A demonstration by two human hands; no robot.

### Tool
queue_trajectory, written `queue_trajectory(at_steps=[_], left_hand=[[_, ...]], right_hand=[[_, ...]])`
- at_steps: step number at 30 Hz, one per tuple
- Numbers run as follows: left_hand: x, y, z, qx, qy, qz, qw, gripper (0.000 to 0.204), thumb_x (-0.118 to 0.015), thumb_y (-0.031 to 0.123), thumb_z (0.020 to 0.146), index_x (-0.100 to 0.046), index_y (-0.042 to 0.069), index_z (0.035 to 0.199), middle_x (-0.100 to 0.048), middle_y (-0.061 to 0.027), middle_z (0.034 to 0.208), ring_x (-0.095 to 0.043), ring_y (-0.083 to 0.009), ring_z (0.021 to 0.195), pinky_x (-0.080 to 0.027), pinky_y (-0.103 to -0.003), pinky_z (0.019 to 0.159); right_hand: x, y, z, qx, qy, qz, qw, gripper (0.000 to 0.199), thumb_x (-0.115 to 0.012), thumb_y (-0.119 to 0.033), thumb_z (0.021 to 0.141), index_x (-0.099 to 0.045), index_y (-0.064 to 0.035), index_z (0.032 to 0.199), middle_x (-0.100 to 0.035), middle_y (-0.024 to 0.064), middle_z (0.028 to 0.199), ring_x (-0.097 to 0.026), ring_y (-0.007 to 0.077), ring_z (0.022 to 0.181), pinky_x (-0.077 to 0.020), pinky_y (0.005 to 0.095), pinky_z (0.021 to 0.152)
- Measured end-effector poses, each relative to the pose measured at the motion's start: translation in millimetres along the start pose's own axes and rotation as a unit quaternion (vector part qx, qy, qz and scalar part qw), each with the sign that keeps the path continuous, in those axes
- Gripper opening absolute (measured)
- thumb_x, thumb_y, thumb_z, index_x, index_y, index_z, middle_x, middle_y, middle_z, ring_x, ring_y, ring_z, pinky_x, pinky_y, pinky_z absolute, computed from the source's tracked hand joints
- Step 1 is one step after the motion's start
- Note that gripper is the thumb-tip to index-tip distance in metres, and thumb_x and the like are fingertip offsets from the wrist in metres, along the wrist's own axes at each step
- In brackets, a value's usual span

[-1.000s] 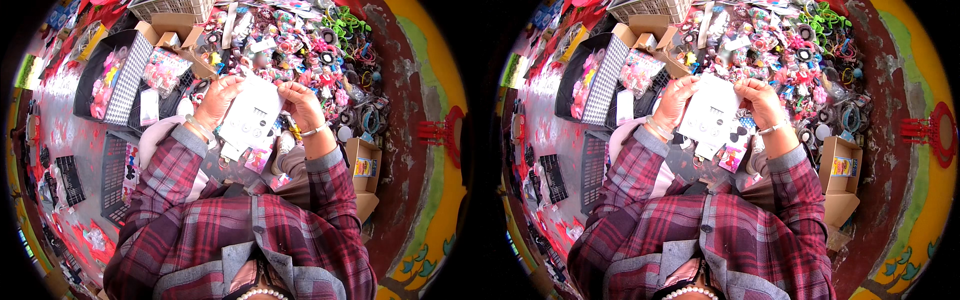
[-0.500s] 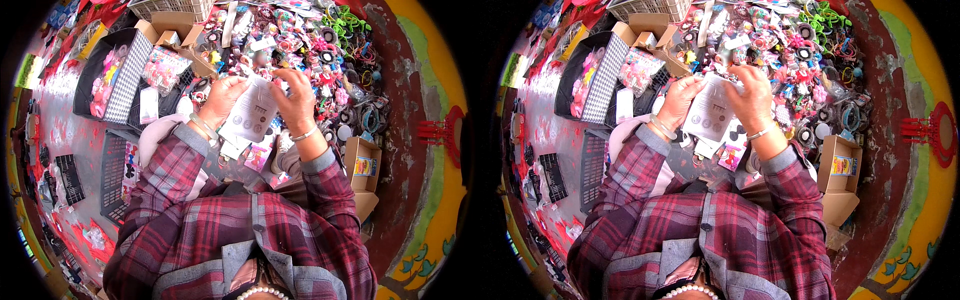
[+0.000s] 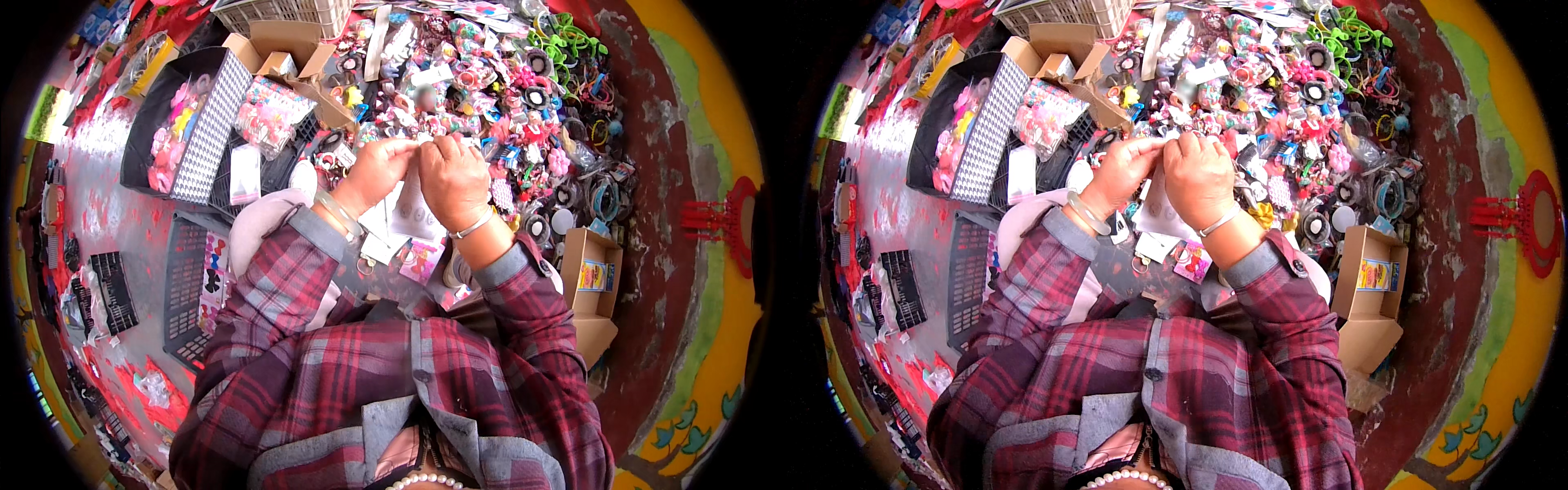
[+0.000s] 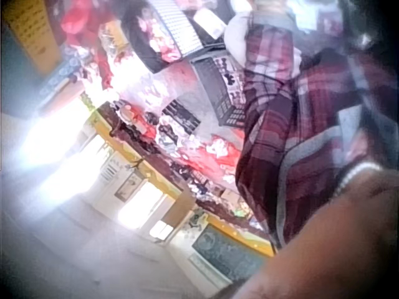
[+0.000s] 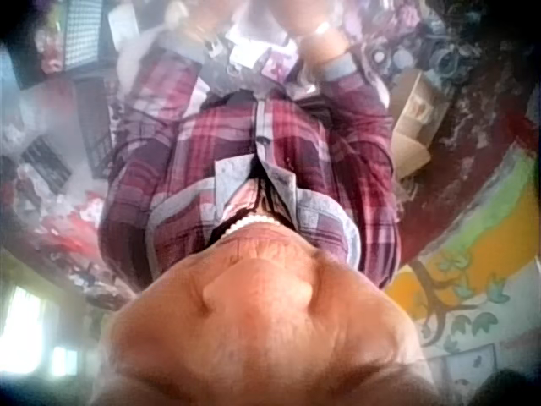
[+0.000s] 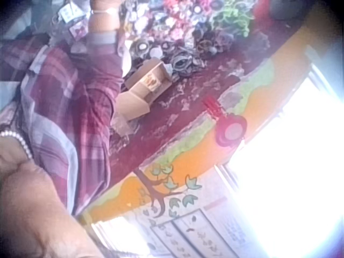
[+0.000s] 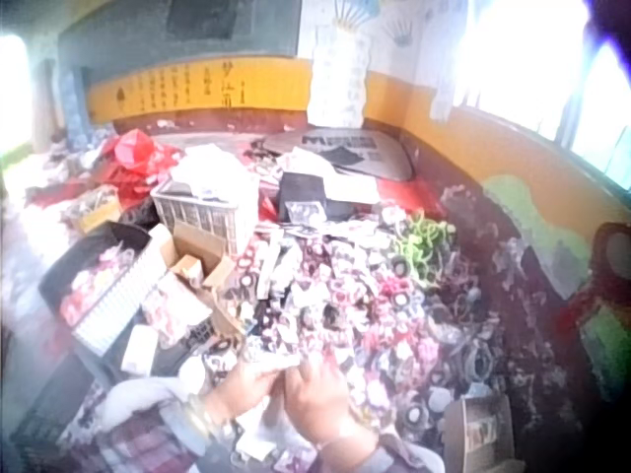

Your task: The person sits on the floor and sorts through a large pile of small, packaged items, likely hair accessories. They pick up individual packages, turn them over to view the contents, and place them into a nearby black plastic crate.

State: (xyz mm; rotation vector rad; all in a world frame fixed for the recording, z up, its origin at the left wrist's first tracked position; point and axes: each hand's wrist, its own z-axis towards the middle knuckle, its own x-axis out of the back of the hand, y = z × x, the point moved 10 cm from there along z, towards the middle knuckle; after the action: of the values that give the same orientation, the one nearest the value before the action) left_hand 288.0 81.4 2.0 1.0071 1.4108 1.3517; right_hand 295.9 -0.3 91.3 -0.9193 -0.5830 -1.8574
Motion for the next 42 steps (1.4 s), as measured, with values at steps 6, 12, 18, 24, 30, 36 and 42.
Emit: queue_trajectory(at_steps=[6, 12, 18, 24, 30, 36, 42], left_hand=[[-8.6, -1.1, -0.1, 0.011, -0.042, -0.115, 0.992, 0.021, -0.051, 0.001, 0.083, -0.059, -0.003, 0.102, -0.063, -0.004, 0.092, -0.056, -0.0076, 0.083, -0.045, -0.022, 0.074], [-6.5, 1.9, 2.3, -0.015, -0.017, -0.006, 1.0, 0.021, -0.051, 0.003, 0.085, -0.058, -0.001, 0.105, -0.063, -0.0023, 0.093, -0.056, -0.0066, 0.084, -0.045, -0.022, 0.075], [-13.7, -1.0, 2.6, -0.011, -0.063, 0.031, 0.997, 0.022, -0.052, 0.008, 0.086, -0.059, 0.0, 0.106, -0.063, -0.0011, 0.092, -0.055, -0.0054, 0.081, -0.045, -0.022, 0.072], [-13.5, -7.8, -1.6, 0.083, -0.083, -0.097, 0.988, 0.024, -0.053, 0.01, 0.087, -0.058, -0.001, 0.108, -0.062, -0.0017, 0.091, -0.056, -0.0068, 0.08, -0.045, -0.021, 0.071], [-10.7, -3.8, -1.3, 0.061, -0.093, -0.048, 0.993, 0.025, -0.055, 0.009, 0.085, -0.057, -0.001, 0.109, -0.062, -0.0024, 0.088, -0.057, -0.0068, 0.077, -0.046, -0.021, 0.069], [-18.2, -8.0, 0.0, 0.036, -0.126, 0.095, 0.987, 0.031, -0.048, 0.002, 0.086, -0.047, -0.001, 0.117, -0.061, -0.0021, 0.091, -0.057, -0.0087, 0.084, -0.045, -0.022, 0.075], [-11.6, -7.8, 3.6, -0.018, -0.079, 0.075, 0.994, 0.023, -0.05, 0.004, 0.085, -0.057, -0.001, 0.107, -0.061, -0.0013, 0.085, -0.055, -0.0076, 0.081, -0.045, -0.022, 0.072]], right_hand=[[4.0, -1.0, 4.1, 0.014, -0.008, 0.005, 1.0, 0.007, -0.055, -0.013, 0.07, -0.049, -0.0096, 0.072, -0.044, 0.0044, 0.068, -0.051, 0.02, 0.064, -0.0417, 0.032, 0.06], [-0.1, 24.0, 5.4, -0.103, -0.022, 0.142, 0.984, 0.01, -0.057, -0.009, 0.069, -0.05, -0.0063, 0.063, -0.05, 0.0095, 0.064, -0.056, 0.0276, 0.063, -0.0451, 0.0386, 0.057], [-16.9, 48.5, -2.6, -0.178, -0.078, 0.286, 0.938, 0.006, -0.059, -0.012, 0.068, -0.059, -0.0054, 0.069, -0.06, 0.0107, 0.071, -0.06, 0.0291, 0.063, -0.0473, 0.0364, 0.057], [-54.8, 82.1, -26.9, -0.347, -0.129, 0.528, 0.764, 0.01, -0.059, -0.012, 0.071, -0.061, -0.003, 0.069, -0.061, 0.0037, 0.065, -0.057, 0.0126, 0.057, -0.0445, 0.026, 0.054], [-61.3, 76.1, -27.1, -0.344, -0.218, 0.602, 0.687, 0.01, -0.056, -0.012, 0.076, -0.059, -0.0028, 0.073, -0.059, 0.0003, 0.068, -0.052, 0.0073, 0.064, -0.0398, 0.0206, 0.061], [-65.4, 55.5, -27.6, -0.28, -0.258, 0.613, 0.692, 0.01, -0.055, -0.01, 0.078, -0.06, -0.002, 0.075, -0.058, -0.0004, 0.07, -0.052, 0.0063, 0.067, -0.0417, 0.0206, 0.061], [-64.9, 60.4, -24.0, -0.32, -0.219, 0.629, 0.674, 0.012, -0.058, -0.008, 0.082, -0.061, 0.0007, 0.089, -0.06, 0.0008, 0.077, -0.054, 0.0069, 0.068, -0.0449, 0.0207, 0.062]])
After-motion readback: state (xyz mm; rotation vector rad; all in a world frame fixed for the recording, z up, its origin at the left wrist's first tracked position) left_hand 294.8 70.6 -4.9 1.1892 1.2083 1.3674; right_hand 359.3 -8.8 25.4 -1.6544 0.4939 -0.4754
